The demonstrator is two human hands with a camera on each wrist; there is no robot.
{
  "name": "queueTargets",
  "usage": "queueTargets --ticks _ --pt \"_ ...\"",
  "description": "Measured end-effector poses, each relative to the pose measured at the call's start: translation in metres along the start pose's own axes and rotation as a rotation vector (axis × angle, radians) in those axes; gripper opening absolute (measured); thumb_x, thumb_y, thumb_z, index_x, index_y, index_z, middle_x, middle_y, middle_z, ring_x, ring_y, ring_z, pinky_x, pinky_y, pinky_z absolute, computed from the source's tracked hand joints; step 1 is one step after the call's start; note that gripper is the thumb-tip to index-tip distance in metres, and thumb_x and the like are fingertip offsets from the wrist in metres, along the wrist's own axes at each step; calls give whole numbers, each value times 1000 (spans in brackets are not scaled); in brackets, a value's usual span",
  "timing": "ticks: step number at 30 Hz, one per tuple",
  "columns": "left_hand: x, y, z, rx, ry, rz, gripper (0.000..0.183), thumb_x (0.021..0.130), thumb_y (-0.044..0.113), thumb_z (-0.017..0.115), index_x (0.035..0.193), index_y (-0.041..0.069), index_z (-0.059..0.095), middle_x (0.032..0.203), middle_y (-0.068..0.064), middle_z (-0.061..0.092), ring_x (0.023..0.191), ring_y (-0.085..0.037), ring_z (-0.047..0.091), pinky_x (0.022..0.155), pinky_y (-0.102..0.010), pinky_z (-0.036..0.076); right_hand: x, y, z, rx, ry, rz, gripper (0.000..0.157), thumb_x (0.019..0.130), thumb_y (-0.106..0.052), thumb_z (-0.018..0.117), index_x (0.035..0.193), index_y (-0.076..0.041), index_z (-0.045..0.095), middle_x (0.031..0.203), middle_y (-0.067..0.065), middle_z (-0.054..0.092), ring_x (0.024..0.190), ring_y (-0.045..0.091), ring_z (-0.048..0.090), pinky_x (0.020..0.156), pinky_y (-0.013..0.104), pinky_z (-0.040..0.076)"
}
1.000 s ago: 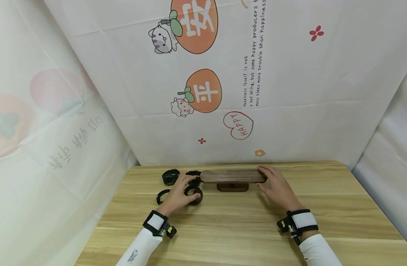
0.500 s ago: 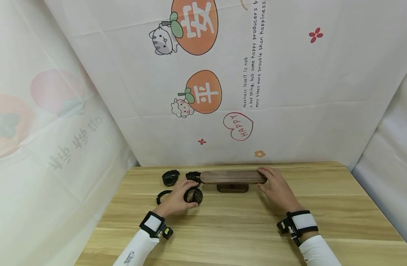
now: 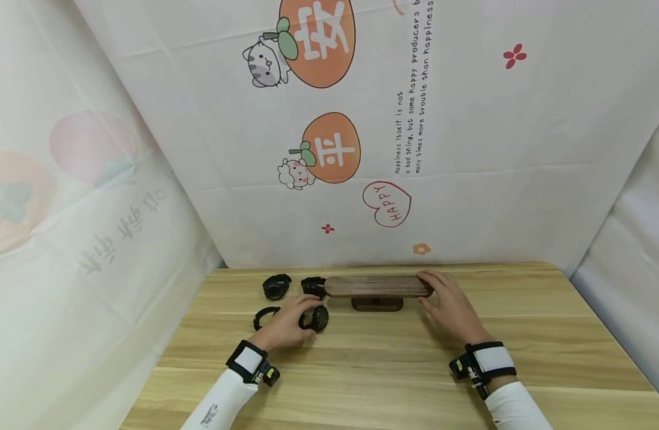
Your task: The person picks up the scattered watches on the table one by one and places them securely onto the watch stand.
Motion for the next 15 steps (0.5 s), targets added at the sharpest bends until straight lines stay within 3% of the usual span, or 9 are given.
queueTargets --ticks 15 --pt "3 1 2 51 38 47 66 84 24 74 143 14 47 141 -4 43 130 -23 39 99 -40 46 -1 4 2 -10 -2 16 65 75 -10 80 135 -6 54 132 19 54 120 35 46 97 58 42"
Point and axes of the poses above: each hand's wrist, its own x-axis towards the middle knuckle, its own z-axis out of the palm, y = z × x, the point moved 5 cm from there along x, towards the middle knuckle
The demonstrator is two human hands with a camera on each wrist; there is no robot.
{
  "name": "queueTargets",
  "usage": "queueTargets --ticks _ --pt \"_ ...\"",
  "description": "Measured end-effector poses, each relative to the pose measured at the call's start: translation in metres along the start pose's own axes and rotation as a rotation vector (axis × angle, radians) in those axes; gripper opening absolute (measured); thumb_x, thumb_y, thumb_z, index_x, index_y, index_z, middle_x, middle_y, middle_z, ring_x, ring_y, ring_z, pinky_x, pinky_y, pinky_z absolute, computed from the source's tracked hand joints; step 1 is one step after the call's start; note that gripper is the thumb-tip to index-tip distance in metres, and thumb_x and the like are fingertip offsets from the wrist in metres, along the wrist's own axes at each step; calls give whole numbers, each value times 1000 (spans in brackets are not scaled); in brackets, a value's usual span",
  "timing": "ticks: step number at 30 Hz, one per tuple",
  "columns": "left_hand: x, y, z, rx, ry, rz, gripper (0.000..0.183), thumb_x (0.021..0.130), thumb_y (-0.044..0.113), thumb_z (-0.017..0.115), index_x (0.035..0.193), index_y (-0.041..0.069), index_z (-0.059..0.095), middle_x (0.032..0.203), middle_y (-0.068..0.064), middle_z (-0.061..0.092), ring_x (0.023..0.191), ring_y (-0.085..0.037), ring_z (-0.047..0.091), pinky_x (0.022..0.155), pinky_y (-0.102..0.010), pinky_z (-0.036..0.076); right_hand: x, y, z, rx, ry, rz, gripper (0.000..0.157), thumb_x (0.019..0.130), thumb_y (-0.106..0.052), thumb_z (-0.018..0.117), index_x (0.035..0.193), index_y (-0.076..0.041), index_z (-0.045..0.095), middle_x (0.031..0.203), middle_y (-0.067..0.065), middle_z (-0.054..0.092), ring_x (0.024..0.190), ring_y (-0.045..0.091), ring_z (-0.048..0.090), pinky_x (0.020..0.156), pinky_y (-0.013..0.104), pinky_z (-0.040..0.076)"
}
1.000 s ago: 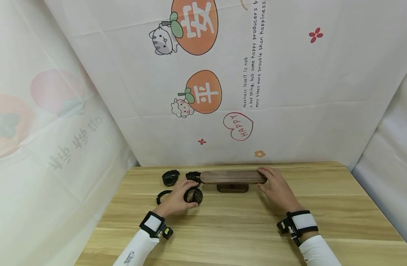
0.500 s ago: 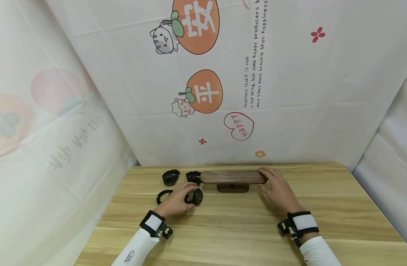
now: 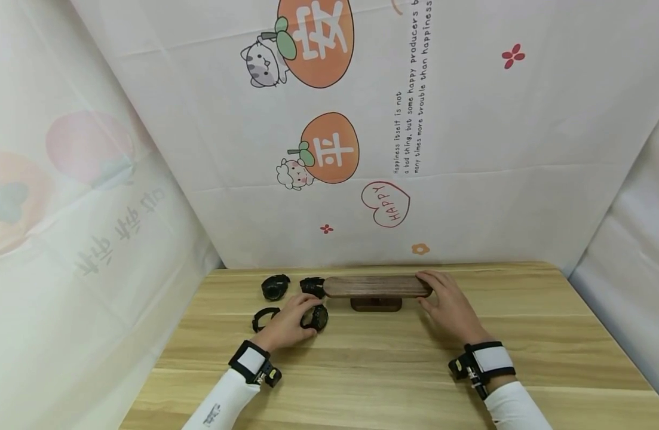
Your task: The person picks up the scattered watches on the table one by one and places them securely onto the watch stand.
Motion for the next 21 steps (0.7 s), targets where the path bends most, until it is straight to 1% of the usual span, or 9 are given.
queueTargets --ticks 11,18,21 --pt "1 0 1 -33 20 -2 63 82 22 76 139 12 51 139 -5 44 129 -24 39 99 -40 47 0 -3 -1 -24 11 -19 65 74 -9 81 133 -4 55 131 19 55 119 36 47 97 58 42" --pt "1 -2 4 -19 26 -5 63 82 24 76 139 13 51 142 -3 46 132 -24 37 102 -42 43 1 -5 -4 -35 16 -33 62 74 -10 81 131 -3 57 128 17 58 116 33 49 96 55 44" --pt "0 -2 3 -42 32 -5 63 82 24 76 139 13 51 142 -5 47 131 -23 37 101 -43 44 2 -7 -5 -35 20 -40 62 73 -9 81 130 -3 58 127 17 59 115 32 50 95 54 45"
Point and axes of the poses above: each hand's wrist, its own x-axis towards the middle knuckle, its own z-axis out of the palm, y = z × x, the point moved 5 cm from there along x, towards the middle knuckle
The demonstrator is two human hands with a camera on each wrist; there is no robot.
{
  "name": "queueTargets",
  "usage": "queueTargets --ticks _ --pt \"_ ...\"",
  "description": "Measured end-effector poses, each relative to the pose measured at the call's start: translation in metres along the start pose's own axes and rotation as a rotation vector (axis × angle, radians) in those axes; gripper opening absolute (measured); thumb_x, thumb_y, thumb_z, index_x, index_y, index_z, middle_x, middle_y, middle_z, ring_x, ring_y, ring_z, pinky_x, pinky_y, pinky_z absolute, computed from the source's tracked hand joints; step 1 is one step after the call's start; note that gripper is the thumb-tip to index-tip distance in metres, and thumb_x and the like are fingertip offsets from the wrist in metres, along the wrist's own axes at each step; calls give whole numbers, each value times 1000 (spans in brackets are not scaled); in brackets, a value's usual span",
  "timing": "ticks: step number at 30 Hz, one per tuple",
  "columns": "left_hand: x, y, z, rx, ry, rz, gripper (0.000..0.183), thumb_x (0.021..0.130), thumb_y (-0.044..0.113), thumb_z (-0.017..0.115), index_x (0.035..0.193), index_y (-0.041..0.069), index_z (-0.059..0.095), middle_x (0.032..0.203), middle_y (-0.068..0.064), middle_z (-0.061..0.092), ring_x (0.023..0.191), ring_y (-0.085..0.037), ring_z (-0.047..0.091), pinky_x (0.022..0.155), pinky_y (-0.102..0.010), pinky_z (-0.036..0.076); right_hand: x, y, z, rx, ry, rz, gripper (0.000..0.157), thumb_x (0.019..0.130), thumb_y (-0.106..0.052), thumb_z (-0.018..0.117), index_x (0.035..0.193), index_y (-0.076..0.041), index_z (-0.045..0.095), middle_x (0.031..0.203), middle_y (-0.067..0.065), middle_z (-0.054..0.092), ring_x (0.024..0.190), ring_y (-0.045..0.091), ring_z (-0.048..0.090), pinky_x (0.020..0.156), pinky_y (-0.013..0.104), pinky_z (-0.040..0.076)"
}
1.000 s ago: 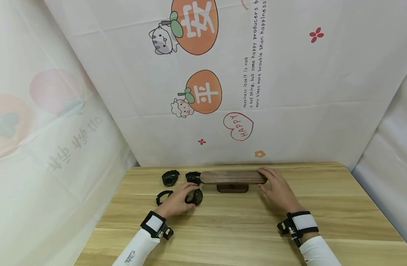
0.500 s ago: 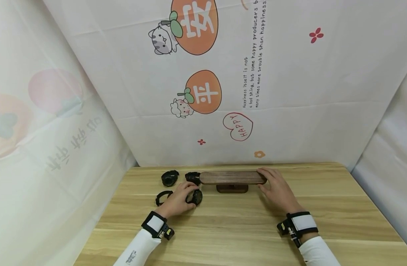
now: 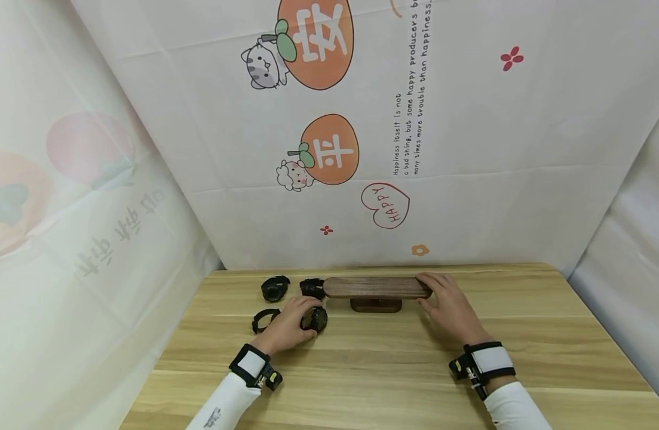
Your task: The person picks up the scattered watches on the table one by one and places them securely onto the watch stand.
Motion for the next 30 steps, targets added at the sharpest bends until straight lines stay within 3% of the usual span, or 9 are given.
queueTargets --ticks 15,21,30 --pt "-6 -4 -4 -67 76 -45 67 86 28 73 144 14 45 146 -5 41 133 -27 34 101 -45 44 1 -2 -1 2 4 -4 60 72 -7 82 127 0 58 125 20 59 113 36 50 93 57 46" --pt "-6 -7 -6 -36 109 -79 67 84 34 74 143 19 46 144 2 44 131 -22 37 102 -43 44 1 -1 -1 14 9 -1 61 71 -6 82 127 -1 59 125 19 59 113 36 51 92 57 46" --pt "-6 -12 -8 -108 151 -110 66 84 35 74 141 20 46 144 1 44 133 -20 37 106 -42 40 2 -2 -2 17 6 -2 60 71 -5 82 127 -1 59 123 20 60 112 36 51 91 57 47"
Point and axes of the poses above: each hand's wrist, its own x-axis towards the middle knuckle, its own z-axis out of the palm, y = z × x, the point moved 5 cm from there along x, towards the middle knuckle
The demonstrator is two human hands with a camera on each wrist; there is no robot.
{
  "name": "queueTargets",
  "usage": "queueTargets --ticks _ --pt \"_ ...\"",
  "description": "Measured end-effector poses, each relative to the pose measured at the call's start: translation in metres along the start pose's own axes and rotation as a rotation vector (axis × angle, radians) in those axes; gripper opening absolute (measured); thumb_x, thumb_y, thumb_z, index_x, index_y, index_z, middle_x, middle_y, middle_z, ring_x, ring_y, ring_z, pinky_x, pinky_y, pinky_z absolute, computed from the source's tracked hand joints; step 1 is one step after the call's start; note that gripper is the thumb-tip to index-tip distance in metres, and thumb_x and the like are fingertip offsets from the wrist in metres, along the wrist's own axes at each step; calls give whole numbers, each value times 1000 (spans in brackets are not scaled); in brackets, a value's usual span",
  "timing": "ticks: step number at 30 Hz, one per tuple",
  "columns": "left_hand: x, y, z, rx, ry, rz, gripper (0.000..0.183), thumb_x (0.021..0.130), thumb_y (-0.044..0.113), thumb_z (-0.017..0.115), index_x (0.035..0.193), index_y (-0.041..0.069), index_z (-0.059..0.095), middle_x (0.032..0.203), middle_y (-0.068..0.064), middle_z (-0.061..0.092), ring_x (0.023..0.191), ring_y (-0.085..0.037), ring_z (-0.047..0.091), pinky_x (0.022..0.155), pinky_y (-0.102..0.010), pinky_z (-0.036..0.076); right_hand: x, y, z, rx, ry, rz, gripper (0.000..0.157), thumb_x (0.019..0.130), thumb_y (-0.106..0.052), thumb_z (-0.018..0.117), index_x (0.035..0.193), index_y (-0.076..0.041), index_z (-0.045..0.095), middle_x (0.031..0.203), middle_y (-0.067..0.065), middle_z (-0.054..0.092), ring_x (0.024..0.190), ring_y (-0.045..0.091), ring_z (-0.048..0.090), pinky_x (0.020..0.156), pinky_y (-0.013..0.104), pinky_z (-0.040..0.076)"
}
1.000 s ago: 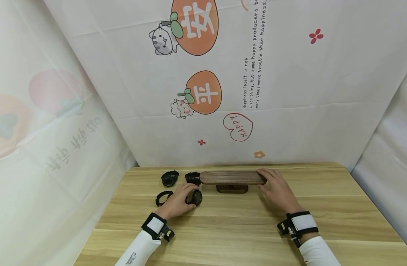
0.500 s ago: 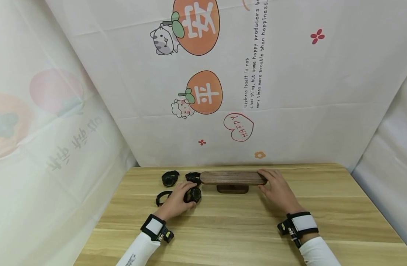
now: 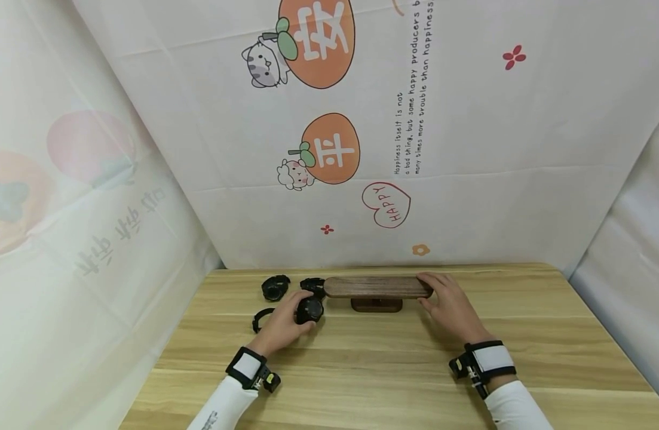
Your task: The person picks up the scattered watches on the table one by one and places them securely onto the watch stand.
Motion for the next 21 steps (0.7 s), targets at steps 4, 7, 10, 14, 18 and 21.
queueTargets --ticks 4,7,10,14,18,21 --pt "1 0 -2 -41 33 4 65 84 32 75 141 17 46 143 -1 44 130 -20 41 103 -41 42 0 0 -1 -2 -1 6 60 71 -5 82 127 -1 59 123 19 60 112 35 51 92 57 47" --pt "0 0 -3 -81 53 4 66 83 30 75 141 15 46 143 -4 43 126 -20 44 99 -41 46 0 0 -1 -1 -1 4 60 71 -6 82 127 -1 60 123 19 60 112 35 51 92 56 47" --pt "-1 1 -4 -129 67 0 67 83 27 75 141 13 45 144 -7 43 119 -20 50 92 -39 51 0 1 0 -1 -2 2 60 71 -6 82 126 -1 60 123 18 60 112 35 52 92 56 47" --pt "-2 1 -6 -168 76 -20 67 83 25 75 142 15 44 144 -9 42 113 -21 53 88 -40 52 -1 1 1 3 -1 8 60 71 -7 83 126 -1 60 123 18 60 112 34 52 92 55 47" --pt "-2 1 -7 -176 75 -53 67 83 26 75 142 15 44 147 -11 41 122 -25 49 94 -45 49 -1 1 0 5 -7 18 60 72 -7 82 127 -2 60 124 18 60 113 34 51 92 56 46" --pt "-2 1 -8 -187 74 -73 68 83 26 75 143 14 44 147 -13 41 126 -26 46 95 -47 47 -1 0 -1 3 -9 19 59 72 -7 82 127 -2 59 124 18 60 113 35 51 92 56 46"
Point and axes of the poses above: each hand's wrist, its own x-axis towards the middle knuckle, its own z-axis out of the palm, y = z × x, the point moved 5 cm from there along x, towards the middle knuckle
